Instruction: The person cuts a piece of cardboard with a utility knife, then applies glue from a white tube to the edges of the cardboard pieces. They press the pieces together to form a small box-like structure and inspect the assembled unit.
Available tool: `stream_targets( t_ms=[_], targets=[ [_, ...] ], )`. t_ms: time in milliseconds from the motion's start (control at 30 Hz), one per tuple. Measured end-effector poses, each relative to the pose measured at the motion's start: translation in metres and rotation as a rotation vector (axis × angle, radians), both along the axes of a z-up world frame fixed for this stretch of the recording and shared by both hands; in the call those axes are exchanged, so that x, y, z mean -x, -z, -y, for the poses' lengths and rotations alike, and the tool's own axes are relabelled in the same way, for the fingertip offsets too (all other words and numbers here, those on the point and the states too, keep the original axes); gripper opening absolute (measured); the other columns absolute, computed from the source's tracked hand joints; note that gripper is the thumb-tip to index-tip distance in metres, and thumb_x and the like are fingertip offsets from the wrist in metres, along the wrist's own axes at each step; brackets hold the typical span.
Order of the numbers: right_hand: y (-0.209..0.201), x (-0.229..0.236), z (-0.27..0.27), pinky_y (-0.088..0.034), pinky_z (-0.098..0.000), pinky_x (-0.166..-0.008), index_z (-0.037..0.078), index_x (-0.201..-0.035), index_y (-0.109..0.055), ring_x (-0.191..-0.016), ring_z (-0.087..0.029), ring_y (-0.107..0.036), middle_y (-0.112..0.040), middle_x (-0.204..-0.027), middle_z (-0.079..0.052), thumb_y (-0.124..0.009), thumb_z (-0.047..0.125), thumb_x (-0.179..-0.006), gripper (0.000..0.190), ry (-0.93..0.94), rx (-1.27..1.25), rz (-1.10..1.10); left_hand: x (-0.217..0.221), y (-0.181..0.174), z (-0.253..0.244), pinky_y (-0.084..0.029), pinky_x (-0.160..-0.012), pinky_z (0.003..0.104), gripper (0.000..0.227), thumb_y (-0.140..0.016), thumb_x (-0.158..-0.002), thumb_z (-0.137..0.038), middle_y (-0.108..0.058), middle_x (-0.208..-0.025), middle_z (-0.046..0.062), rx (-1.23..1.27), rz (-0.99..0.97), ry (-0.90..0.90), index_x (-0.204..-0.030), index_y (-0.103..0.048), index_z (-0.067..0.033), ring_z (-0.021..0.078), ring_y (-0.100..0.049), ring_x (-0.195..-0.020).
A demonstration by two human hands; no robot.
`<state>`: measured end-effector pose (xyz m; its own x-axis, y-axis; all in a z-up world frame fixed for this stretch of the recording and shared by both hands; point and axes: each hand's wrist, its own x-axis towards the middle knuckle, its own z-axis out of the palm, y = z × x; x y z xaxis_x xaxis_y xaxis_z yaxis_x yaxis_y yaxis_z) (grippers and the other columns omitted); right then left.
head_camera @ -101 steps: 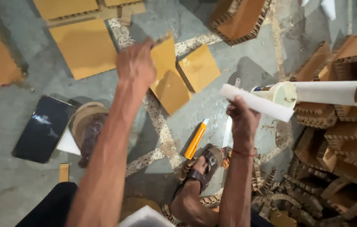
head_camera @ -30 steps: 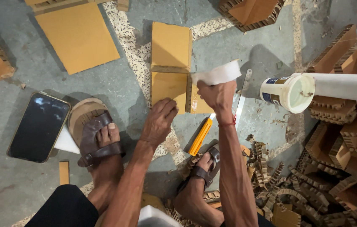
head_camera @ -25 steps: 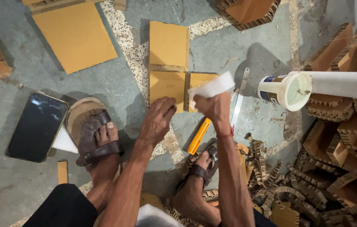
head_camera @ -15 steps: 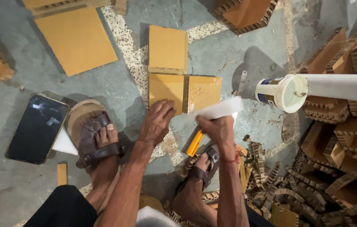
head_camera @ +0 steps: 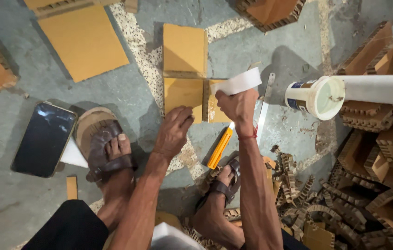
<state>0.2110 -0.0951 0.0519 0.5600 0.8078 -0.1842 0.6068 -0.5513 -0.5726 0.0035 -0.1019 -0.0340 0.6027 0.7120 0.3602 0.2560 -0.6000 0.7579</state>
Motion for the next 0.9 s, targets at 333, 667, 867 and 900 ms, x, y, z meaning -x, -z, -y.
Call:
stream_targets(
  t_ms=[333, 667, 867, 900],
  targets=[
    [-0.013, 0.032, 0.082, -0.059, -0.0373, -0.058, -0.004, -0.095, -0.074, -0.066, -0.026, -0.075, -0.076, -0.077, -0.018, -0.074, 0.010, -0.071, 0.028, -0.040, 0.079, -0.004, -0.001, 0.005, 0.008, -0.049, -0.108, 0.043, 0.023, -0.067, -0.081, 0.008, -0.063, -0.125, 0.010, -0.003, -0.037, -0.027, -0.103, -0.071, 0.0033, 0.0301, -0.058, -0.124],
    [-0.019, 0.021, 0.066, -0.062, -0.0294, -0.050, -0.004, -0.100, -0.072, -0.062, -0.019, -0.076, -0.076, -0.081, -0.014, -0.075, 0.015, -0.081, 0.027, 0.197, -0.147, -0.367, -0.003, -0.015, -0.001, -0.049, -0.106, 0.044, 0.023, -0.067, -0.079, 0.006, -0.064, -0.123, 0.011, 0.017, -0.016, -0.018, -0.102, -0.069, 0.0009, 0.0330, -0.059, -0.122],
    [-0.016, 0.026, 0.081, -0.057, -0.0338, -0.059, -0.006, -0.091, -0.079, -0.068, -0.023, -0.073, -0.077, -0.078, -0.015, -0.075, 0.010, -0.071, 0.026, -0.112, 0.011, 0.013, -0.004, -0.017, 0.003, -0.049, -0.106, 0.044, 0.027, -0.067, -0.078, 0.007, -0.063, -0.124, 0.011, 0.026, -0.022, -0.030, -0.104, -0.068, 0.0009, 0.0331, -0.059, -0.123],
    [-0.013, 0.020, 0.095, -0.058, -0.0330, -0.058, -0.004, -0.093, -0.078, -0.067, -0.022, -0.073, -0.077, -0.078, -0.015, -0.076, 0.012, -0.074, 0.025, 0.033, 0.035, -0.206, -0.005, -0.015, 0.002, -0.049, -0.106, 0.044, 0.026, -0.067, -0.079, 0.007, -0.062, -0.124, 0.011, 0.038, -0.017, -0.015, -0.104, -0.067, 0.0008, 0.0332, -0.059, -0.123]
  ],
)
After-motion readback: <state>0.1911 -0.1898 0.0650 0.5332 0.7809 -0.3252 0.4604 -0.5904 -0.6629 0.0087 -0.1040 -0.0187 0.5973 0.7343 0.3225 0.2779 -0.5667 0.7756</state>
